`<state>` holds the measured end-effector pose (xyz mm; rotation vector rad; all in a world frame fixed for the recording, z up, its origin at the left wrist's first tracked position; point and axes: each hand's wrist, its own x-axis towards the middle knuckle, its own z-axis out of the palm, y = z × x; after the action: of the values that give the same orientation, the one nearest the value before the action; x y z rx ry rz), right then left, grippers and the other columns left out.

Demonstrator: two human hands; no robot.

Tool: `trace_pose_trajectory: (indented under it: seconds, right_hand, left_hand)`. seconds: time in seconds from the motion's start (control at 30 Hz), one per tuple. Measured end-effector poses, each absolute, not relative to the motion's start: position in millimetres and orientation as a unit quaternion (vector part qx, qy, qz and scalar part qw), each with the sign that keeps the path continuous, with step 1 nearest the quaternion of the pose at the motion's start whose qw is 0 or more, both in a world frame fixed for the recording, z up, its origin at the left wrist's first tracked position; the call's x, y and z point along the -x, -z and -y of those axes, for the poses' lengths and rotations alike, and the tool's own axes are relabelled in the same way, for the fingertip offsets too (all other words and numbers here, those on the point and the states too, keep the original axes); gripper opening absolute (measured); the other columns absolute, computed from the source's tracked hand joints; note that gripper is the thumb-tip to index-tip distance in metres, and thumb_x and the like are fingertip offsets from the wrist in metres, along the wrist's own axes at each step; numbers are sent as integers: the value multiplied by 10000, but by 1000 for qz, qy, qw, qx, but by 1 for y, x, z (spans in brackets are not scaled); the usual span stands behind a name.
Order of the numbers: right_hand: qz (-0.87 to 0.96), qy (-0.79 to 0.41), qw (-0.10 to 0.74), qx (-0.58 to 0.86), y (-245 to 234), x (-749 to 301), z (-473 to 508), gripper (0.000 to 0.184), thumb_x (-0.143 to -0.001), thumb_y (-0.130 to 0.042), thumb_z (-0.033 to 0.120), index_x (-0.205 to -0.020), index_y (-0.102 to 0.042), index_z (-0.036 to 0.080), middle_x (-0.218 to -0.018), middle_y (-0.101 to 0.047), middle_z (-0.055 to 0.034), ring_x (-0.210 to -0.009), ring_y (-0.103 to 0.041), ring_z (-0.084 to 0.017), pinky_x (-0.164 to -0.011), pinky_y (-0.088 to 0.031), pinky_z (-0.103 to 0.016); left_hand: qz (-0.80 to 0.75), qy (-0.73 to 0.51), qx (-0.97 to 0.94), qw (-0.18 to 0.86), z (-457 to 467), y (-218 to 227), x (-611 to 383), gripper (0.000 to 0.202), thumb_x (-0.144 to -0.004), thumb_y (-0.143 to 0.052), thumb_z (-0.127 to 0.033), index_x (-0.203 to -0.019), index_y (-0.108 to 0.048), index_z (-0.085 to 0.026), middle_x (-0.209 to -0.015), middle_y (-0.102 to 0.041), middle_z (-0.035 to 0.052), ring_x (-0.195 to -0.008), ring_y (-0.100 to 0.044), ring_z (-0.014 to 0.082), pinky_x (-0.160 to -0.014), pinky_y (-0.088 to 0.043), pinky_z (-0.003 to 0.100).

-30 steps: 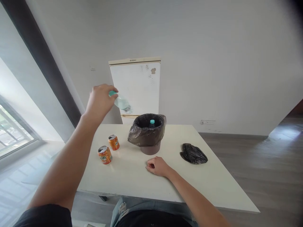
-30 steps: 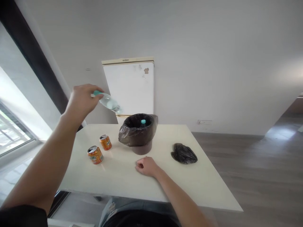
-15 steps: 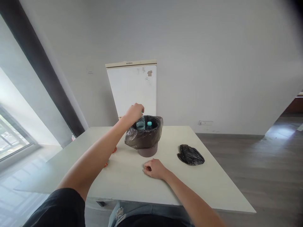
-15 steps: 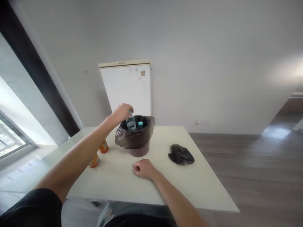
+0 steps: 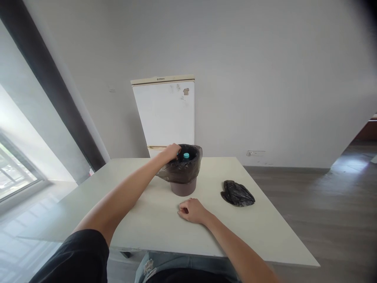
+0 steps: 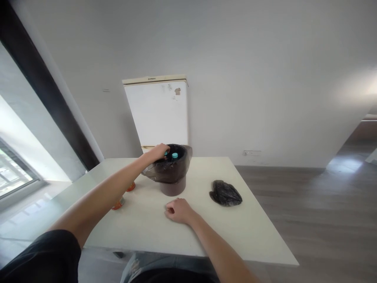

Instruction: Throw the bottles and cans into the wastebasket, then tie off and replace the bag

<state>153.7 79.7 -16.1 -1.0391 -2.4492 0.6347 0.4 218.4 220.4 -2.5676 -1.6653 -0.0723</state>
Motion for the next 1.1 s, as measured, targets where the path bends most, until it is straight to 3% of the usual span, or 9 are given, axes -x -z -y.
trace_pose_trajectory:
  seconds: [0.2,0.37,0.43,0.47,0.57,0.7,0.8,0.93,1.1]
  right_hand:
    - [877,-221,201,377,16,-153,-80,323,-889,-642,288,-649,-446,197,-617,-534,59,-618,-426,-104,-680,-290,-255]
    - [876,-222,193,382,17,-153,-79,322,-901,-639,292,-653,-457,199,-631,-548,51,-623,-439,-109,-713,-316,-263]
    - [876,-223,192,382,17,-153,-79,321,-907,-627,290,-653,-454,199,-628,-545,52,-620,-440,-110,-739,-329,-268]
    - [876,-225,191,382,18,-153,-79,321,-910,-621,291,-652,-452,199,-626,-545,51,-619,-441,-112,-750,-335,-271]
    - [875,-228,194,379,18,-153,-79,321,-910,-616,293,-653,-447,201,-622,-545,51,-614,-443,-113,-762,-341,-274]
    - [875,-226,201,379,20,-153,-79,317,-897,-624,286,-655,-439,200,-613,-527,59,-607,-440,-106,-754,-337,-266]
    - [876,-221,201,379,21,-153,-80,319,-894,-627,282,-650,-440,198,-611,-519,60,-608,-433,-104,-742,-330,-260]
    - [876,-215,201,381,20,-153,-80,307,-898,-630,290,-656,-463,201,-630,-534,52,-632,-445,-112,-694,-302,-257]
    - [875,-214,199,386,19,-153,-80,300,-889,-637,278,-653,-469,201,-629,-539,52,-628,-441,-111,-675,-292,-258]
  left_hand:
    - [533,35,845,26,-215,-229,-3,395,-640,-913,-127,-997,-753,-189,-1101,-772,99,-1011,-722,258,-861,-542,295]
    - [558,143,816,45,-171,-262,28,333,-958,-672,-309,-1273,-688,-205,-1327,-710,106,-1158,-666,238,-960,-532,332]
    - [587,182,787,50,-142,-274,60,344,-1009,-585,-375,-1312,-666,-232,-1359,-701,76,-1155,-659,230,-946,-543,337]
    - [616,215,757,46,-127,-277,79,319,-996,-599,-401,-1265,-687,-254,-1325,-721,36,-1146,-662,220,-946,-539,321]
    - [716,196,669,50,-92,-266,139,381,-896,-696,-452,-1205,-702,-229,-1239,-753,72,-1140,-677,289,-943,-537,369]
    - [802,99,589,7,-85,-216,194,769,-788,-741,-579,-1418,-576,-170,-1430,-646,178,-1276,-635,372,-955,-543,406]
    - [818,36,573,-47,-95,-175,210,955,-685,-789,-582,-1480,-505,-134,-1472,-602,235,-1308,-621,391,-942,-552,408]
    - [813,-3,573,-99,-99,-141,210,776,-605,-823,-424,-1315,-634,-173,-1309,-713,195,-1158,-705,365,-838,-574,367]
    - [810,-11,579,-87,-91,-133,209,525,-570,-808,-258,-1085,-720,-212,-1152,-755,150,-1061,-723,350,-809,-570,368]
